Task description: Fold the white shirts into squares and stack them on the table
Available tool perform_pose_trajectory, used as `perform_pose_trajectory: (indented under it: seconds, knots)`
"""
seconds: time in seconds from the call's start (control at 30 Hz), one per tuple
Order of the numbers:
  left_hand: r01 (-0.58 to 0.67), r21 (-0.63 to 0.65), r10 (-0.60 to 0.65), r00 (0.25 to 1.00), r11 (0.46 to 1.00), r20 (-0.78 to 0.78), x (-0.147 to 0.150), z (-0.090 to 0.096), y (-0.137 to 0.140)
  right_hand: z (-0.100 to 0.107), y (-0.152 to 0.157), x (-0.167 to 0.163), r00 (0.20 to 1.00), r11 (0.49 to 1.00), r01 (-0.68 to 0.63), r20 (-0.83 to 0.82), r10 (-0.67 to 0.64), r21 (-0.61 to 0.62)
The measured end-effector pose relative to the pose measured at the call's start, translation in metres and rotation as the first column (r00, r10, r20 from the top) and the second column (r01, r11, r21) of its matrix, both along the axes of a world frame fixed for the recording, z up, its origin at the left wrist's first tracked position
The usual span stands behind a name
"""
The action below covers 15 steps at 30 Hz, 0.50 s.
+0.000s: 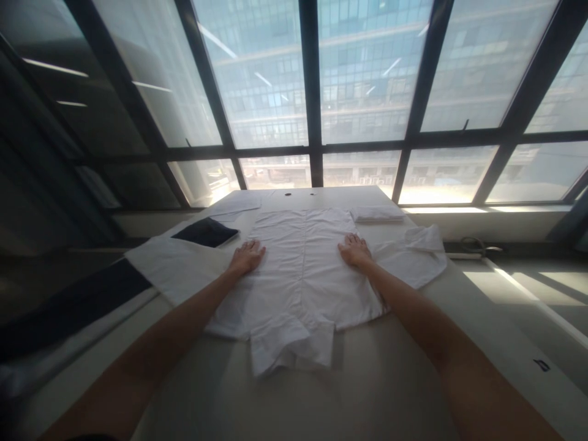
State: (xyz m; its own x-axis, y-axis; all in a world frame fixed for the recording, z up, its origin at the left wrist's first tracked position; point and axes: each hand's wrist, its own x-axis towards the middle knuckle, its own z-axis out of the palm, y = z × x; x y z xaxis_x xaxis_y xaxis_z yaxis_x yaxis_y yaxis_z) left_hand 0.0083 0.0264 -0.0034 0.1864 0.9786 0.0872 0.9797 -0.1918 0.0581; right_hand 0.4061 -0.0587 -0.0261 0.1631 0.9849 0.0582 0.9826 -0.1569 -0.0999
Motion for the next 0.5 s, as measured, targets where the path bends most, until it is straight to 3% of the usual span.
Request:
perform_pose_trajectory:
  seconds: [0.27, 0.4, 0.5]
  knots:
    - [0.021, 0.005, -0.02, 1.0, 1.0, -0.023, -0.015, -0.004, -0.039, -0.009, -0.036, -0.006, 0.999, 1.0, -0.02, 0.027, 0.02, 0.019]
    - [0.014, -0.049, -0.014, 1.0, 0.999, -0.014, -0.016, -0.001, -0.037, -0.009, -0.046, -0.006, 1.0, 1.0, -0.004, 0.005, 0.004, 0.008]
    - [0.022, -0.095, -0.021, 1.0, 0.995, 0.006, 0.001, 0.009, -0.024, 0.002, -0.034, -0.021, 1.0, 1.0, -0.016, -0.006, 0.016, 0.017]
